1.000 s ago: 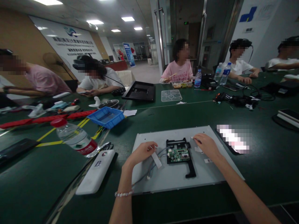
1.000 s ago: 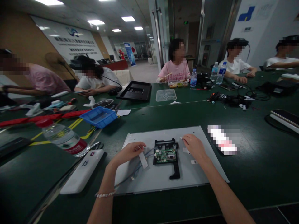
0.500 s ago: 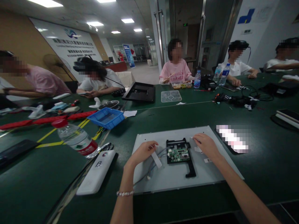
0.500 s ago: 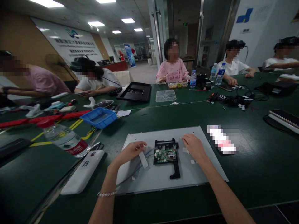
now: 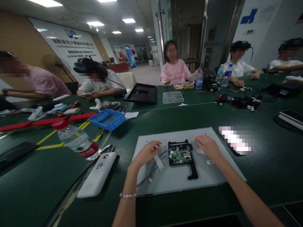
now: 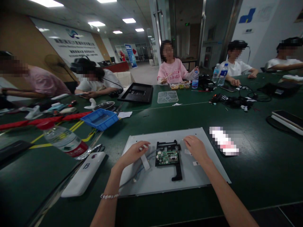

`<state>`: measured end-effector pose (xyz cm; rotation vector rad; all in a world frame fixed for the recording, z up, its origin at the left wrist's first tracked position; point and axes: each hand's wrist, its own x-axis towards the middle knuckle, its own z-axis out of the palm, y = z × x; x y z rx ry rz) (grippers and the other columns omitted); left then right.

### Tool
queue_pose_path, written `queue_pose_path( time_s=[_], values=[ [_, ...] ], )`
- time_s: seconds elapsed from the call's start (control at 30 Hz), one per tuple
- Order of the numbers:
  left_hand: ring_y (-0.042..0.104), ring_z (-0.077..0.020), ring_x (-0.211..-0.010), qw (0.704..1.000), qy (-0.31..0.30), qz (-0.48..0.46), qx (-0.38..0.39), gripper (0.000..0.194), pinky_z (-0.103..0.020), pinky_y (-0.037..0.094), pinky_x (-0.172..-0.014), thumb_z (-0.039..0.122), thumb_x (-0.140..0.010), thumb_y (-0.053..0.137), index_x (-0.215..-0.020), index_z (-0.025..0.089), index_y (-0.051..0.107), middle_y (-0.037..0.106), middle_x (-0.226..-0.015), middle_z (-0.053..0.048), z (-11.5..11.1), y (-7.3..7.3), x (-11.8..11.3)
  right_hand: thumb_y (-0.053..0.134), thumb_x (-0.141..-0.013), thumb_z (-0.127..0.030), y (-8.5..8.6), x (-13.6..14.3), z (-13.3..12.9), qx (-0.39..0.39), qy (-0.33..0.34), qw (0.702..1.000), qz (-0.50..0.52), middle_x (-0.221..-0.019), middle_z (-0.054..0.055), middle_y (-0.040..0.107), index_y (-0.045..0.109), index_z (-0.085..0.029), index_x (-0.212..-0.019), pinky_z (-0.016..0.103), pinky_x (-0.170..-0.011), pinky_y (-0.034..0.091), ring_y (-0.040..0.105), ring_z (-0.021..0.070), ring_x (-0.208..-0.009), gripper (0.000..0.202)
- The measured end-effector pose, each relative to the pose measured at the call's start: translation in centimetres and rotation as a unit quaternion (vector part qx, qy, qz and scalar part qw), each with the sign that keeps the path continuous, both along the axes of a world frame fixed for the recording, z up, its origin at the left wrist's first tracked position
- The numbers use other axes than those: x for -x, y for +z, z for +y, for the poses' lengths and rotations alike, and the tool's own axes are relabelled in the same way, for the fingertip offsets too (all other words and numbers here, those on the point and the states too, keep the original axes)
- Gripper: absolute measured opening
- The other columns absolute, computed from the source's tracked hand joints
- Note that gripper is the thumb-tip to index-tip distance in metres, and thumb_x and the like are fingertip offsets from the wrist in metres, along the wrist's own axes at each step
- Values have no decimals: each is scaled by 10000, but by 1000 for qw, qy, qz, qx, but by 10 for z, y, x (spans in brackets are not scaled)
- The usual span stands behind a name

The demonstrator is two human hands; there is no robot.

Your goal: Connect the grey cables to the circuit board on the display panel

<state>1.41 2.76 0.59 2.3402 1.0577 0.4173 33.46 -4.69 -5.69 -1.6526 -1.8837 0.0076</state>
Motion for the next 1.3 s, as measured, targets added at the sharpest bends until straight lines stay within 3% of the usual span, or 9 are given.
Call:
queue_pose_path(
  time_s=[0.27,0.63,1.1,1.3],
  values=[
    [554,-200,-1002,1000,-1,2,-14,278,-302,481,-796,282,-880,410,-1113,222,550,570,-1110,-58,-1,-1,-4,434,-876,-212,-3,-1,2,5,-13,1000,-6,-984,51,666,608,-194,-968,324,-814,447,595,201,-923,198],
    [550,-207,-1008,1000,4,5,-4,286,-311,480,-807,293,-880,408,-1113,215,554,570,-1113,-65,-3,2,-6,435,-871,-217,-1,0,0,-5,-12,1000,4,-966,55,677,614,-196,-976,328,-806,457,612,201,-904,208],
    [570,-202,-965,1000,11,12,-5,286,-334,467,-830,294,-878,415,-1115,210,552,581,-1104,-60,-4,2,-6,439,-848,-230,2,2,0,1,-2,996,88,-953,54,686,634,-198,-971,347,-795,476,626,207,-884,232],
    [521,-195,-1058,999,-5,0,-52,275,-350,395,-957,267,-885,419,-1131,217,534,559,-1131,-46,-7,8,-13,454,-842,-227,-1,3,3,-3,-3,997,82,-953,50,691,649,-193,-958,345,-799,480,631,202,-873,229]
  ],
)
